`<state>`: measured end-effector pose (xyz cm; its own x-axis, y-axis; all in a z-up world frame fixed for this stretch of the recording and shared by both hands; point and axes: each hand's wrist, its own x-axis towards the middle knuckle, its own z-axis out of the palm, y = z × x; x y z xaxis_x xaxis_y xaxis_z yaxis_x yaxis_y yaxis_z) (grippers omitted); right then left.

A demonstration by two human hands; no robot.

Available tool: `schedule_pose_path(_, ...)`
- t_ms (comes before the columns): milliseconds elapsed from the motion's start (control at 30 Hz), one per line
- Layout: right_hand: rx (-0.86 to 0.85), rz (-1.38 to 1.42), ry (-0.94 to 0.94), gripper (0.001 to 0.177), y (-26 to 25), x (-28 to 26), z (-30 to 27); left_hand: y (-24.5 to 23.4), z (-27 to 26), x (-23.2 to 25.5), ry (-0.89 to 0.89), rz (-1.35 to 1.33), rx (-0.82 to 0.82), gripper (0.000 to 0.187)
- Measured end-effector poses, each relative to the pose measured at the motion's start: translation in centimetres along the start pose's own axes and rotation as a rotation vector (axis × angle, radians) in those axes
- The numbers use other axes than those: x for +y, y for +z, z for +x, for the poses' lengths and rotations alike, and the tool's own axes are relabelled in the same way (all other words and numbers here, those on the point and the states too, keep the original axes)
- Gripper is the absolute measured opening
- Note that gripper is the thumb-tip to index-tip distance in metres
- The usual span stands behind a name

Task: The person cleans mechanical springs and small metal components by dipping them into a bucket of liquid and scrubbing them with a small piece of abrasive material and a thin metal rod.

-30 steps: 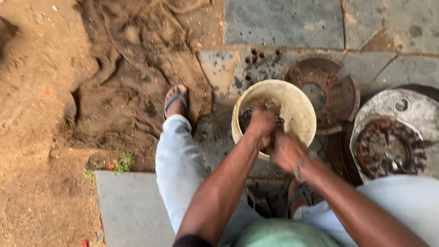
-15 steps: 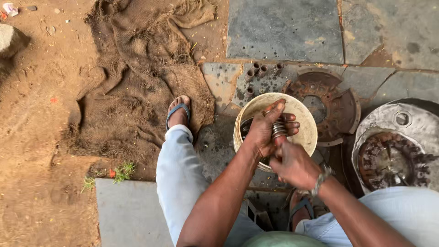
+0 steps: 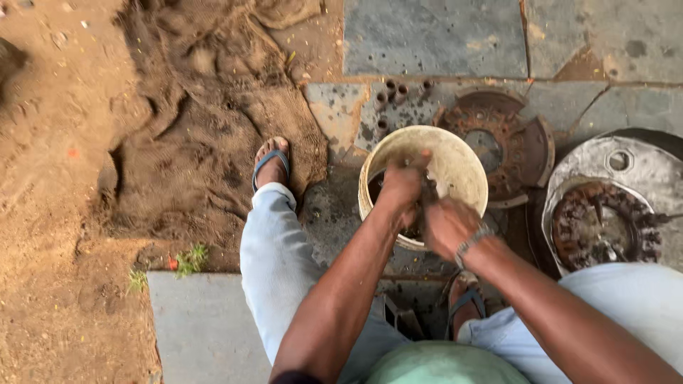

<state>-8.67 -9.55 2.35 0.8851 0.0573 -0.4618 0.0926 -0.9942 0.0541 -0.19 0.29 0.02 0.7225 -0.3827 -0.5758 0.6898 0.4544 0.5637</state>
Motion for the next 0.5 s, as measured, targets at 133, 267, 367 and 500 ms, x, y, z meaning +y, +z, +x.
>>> schedule_pose_path(133,-0.023,0.158,0.001,0.042,-1.2,0.0,-1.0,-0.5,1.3,-1.0,0.089,0.157,0.051,0.05)
schedule_pose_path(267,-0.025,0.272,0.038,0.035,-1.9,-0.5,-0.2,-1.4,0.3,-1.0,0.152,0.103,-0.12,0.043)
schedule_pose_path(367,0.122,0.561,0.056,0.029,-4.5,-0.4,-2.6,-1.5,-1.2,1.7,0.085,-0.153,-0.226,0.05)
schedule_pose_path(500,-0.215,0.733,0.15,0.025,-4.9,-1.6,-3.1,-0.4,-2.8,1.2,-0.127,-0.44,-0.286,0.061)
